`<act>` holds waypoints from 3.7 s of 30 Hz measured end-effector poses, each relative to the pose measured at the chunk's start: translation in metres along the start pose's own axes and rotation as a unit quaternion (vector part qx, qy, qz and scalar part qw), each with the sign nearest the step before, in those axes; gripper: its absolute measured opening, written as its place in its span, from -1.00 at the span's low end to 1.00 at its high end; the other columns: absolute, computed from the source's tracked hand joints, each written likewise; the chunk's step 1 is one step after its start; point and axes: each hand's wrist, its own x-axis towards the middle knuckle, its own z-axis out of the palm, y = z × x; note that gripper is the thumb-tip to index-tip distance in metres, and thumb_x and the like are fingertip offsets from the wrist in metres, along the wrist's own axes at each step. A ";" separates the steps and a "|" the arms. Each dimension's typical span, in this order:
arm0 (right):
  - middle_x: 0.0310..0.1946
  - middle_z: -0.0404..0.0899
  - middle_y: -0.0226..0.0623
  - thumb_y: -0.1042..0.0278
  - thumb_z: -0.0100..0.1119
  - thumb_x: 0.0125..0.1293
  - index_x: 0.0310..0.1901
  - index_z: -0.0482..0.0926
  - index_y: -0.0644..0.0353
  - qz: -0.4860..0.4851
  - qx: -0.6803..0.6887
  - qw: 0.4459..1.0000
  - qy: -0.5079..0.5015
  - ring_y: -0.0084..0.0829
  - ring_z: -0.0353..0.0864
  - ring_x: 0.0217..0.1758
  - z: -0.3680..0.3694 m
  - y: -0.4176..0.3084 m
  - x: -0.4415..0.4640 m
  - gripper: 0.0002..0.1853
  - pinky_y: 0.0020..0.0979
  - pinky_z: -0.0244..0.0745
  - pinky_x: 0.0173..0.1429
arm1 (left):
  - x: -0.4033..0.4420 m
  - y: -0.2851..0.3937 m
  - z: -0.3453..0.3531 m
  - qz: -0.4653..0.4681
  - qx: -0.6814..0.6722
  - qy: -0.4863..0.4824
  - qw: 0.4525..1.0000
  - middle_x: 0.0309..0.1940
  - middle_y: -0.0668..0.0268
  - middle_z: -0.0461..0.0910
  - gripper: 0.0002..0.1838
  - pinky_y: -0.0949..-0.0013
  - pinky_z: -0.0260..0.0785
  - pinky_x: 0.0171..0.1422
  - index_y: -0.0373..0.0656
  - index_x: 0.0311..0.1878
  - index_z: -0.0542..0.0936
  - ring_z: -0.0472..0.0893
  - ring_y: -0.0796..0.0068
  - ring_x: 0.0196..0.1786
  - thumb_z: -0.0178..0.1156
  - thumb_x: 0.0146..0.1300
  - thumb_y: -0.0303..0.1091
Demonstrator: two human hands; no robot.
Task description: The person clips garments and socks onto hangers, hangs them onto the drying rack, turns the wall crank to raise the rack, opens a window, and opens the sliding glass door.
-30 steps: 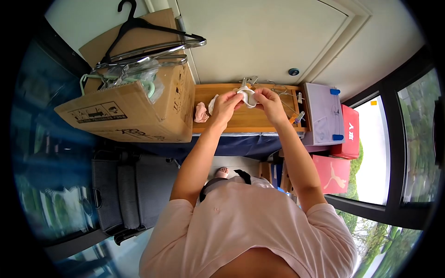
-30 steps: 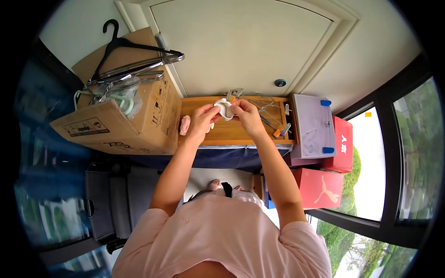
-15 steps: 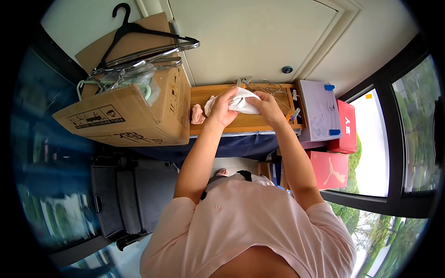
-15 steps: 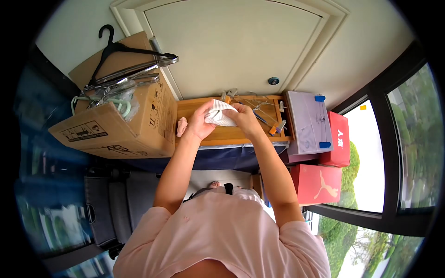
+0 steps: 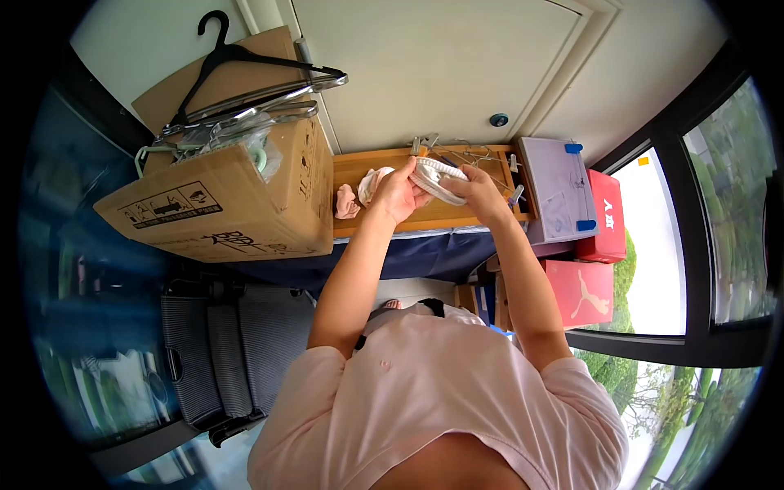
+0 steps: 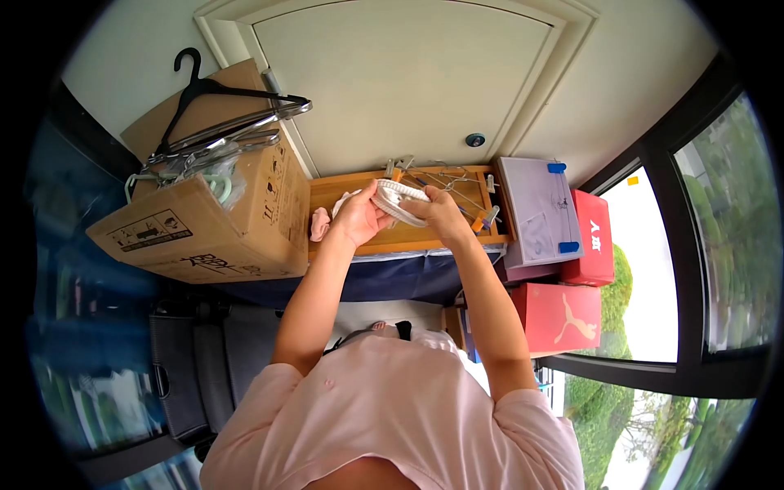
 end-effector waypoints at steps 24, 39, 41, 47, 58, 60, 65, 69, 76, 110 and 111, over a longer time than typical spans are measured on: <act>-0.38 0.54 -0.30 0.34 0.06 0.19 -0.25 0.48 0.31 -0.006 -0.119 0.986 0.113 -0.54 0.50 -0.37 -0.011 0.040 0.025 -0.80 -0.53 0.40 -0.25 | 0.008 -0.022 -0.004 0.054 0.016 0.026 0.998 -0.33 0.33 0.52 -0.77 0.43 0.45 -0.25 -0.20 -0.14 0.45 0.54 0.51 -0.31 0.02 0.08 -0.46; -0.35 0.53 -0.29 0.39 0.10 0.13 -0.19 0.49 0.31 0.017 -0.061 0.994 0.095 -0.53 0.52 -0.36 0.005 0.029 0.015 -0.77 -0.52 0.42 -0.15 | -0.004 -0.026 -0.008 0.034 0.132 0.078 0.988 -0.15 0.26 0.53 -0.69 0.27 0.42 -0.04 -0.17 -0.05 0.49 0.53 0.42 -0.12 -0.01 0.13 -0.36; -0.33 0.53 -0.28 0.42 0.06 0.14 -0.19 0.46 0.29 0.061 0.067 0.993 0.069 -0.49 0.54 -0.33 -0.004 0.034 0.017 -0.79 -0.48 0.45 -0.11 | -0.008 -0.026 -0.016 -0.008 -0.001 -0.043 0.999 -0.11 0.21 0.52 -0.68 0.20 0.39 0.04 -0.18 -0.04 0.47 0.53 0.37 -0.08 0.02 0.13 -0.31; -0.23 0.51 -0.19 0.40 -0.04 0.17 -0.15 0.40 0.28 0.164 0.334 0.928 0.031 -0.28 0.55 -0.16 0.016 0.014 0.004 -0.78 -0.27 0.45 0.06 | -0.012 -0.022 -0.021 0.063 0.290 0.028 0.955 -0.20 0.25 0.55 -0.69 0.38 0.49 -0.17 -0.27 -0.15 0.52 0.54 0.48 -0.15 0.08 0.08 -0.28; -0.16 0.56 -0.23 0.17 0.03 0.27 -0.08 0.49 0.31 0.024 0.290 0.956 -0.045 -0.43 0.57 -0.15 0.040 0.012 0.005 -0.64 -0.40 0.47 -0.03 | -0.026 -0.019 0.019 0.035 -0.246 -0.342 0.906 -0.10 0.36 0.55 -0.59 0.27 0.34 0.10 -0.10 -0.01 0.48 0.52 0.43 -0.03 -0.10 0.31 0.00; -0.17 0.56 -0.24 0.11 -0.03 0.31 -0.10 0.50 0.29 0.005 0.207 0.978 -0.007 -0.45 0.56 -0.13 0.043 -0.001 -0.004 -0.63 -0.42 0.46 -0.04 | -0.041 -0.007 0.027 0.049 -0.166 -0.220 0.960 -0.11 0.37 0.54 -0.55 0.34 0.34 0.08 -0.12 0.02 0.46 0.51 0.49 -0.03 -0.08 0.30 0.03; -0.34 0.54 -0.42 0.14 0.02 0.29 -0.26 0.50 0.21 -0.065 0.155 0.982 0.090 -0.60 0.51 -0.27 0.029 -0.015 -0.020 -0.72 -0.52 0.42 -0.14 | -0.047 -0.001 0.012 0.085 -0.056 -0.260 0.960 0.10 0.29 0.40 -0.39 0.34 0.23 0.21 -0.16 0.22 0.24 0.39 0.45 0.14 0.00 0.24 0.05; -0.42 0.54 -0.44 0.21 0.05 0.29 -0.28 0.51 0.22 -0.091 0.095 0.988 0.076 -0.64 0.51 -0.30 0.027 -0.013 -0.022 -0.78 -0.56 0.42 -0.15 | -0.050 -0.003 0.018 0.121 -0.032 -0.266 0.956 0.14 0.29 0.37 -0.42 0.36 0.14 0.28 -0.19 0.23 0.22 0.35 0.46 0.19 0.04 0.24 -0.08; -0.29 0.57 -0.38 0.19 -0.09 0.34 -0.21 0.49 0.17 0.007 0.401 0.909 0.112 -0.50 0.54 -0.20 0.028 -0.007 -0.014 -0.75 -0.41 0.44 -0.05 | -0.046 -0.011 0.004 0.096 -0.093 -0.223 0.966 0.18 0.27 0.34 -0.51 0.30 0.09 0.33 -0.22 0.21 0.25 0.30 0.39 0.25 -0.02 0.29 -0.17; -0.31 0.59 -0.07 0.29 0.01 0.18 -0.18 0.58 0.20 -0.090 -0.383 0.919 0.041 -0.13 0.58 -0.20 0.059 0.126 0.063 -0.75 -0.32 0.44 -0.11 | 0.002 -0.025 -0.125 0.269 0.700 0.264 0.606 -0.30 0.22 0.50 -0.85 0.25 0.29 0.00 -0.14 -0.31 0.54 0.45 0.22 -0.11 0.22 0.01 -0.39; -0.31 0.59 -0.06 0.29 0.00 0.18 -0.17 0.58 0.20 -0.073 -0.402 0.912 0.047 -0.12 0.58 -0.20 0.066 0.123 0.070 -0.74 -0.29 0.44 -0.11 | -0.001 -0.021 -0.121 0.270 0.700 0.265 0.605 -0.30 0.22 0.50 -0.85 0.25 0.29 0.00 -0.14 -0.31 0.54 0.45 0.22 -0.11 0.22 0.01 -0.39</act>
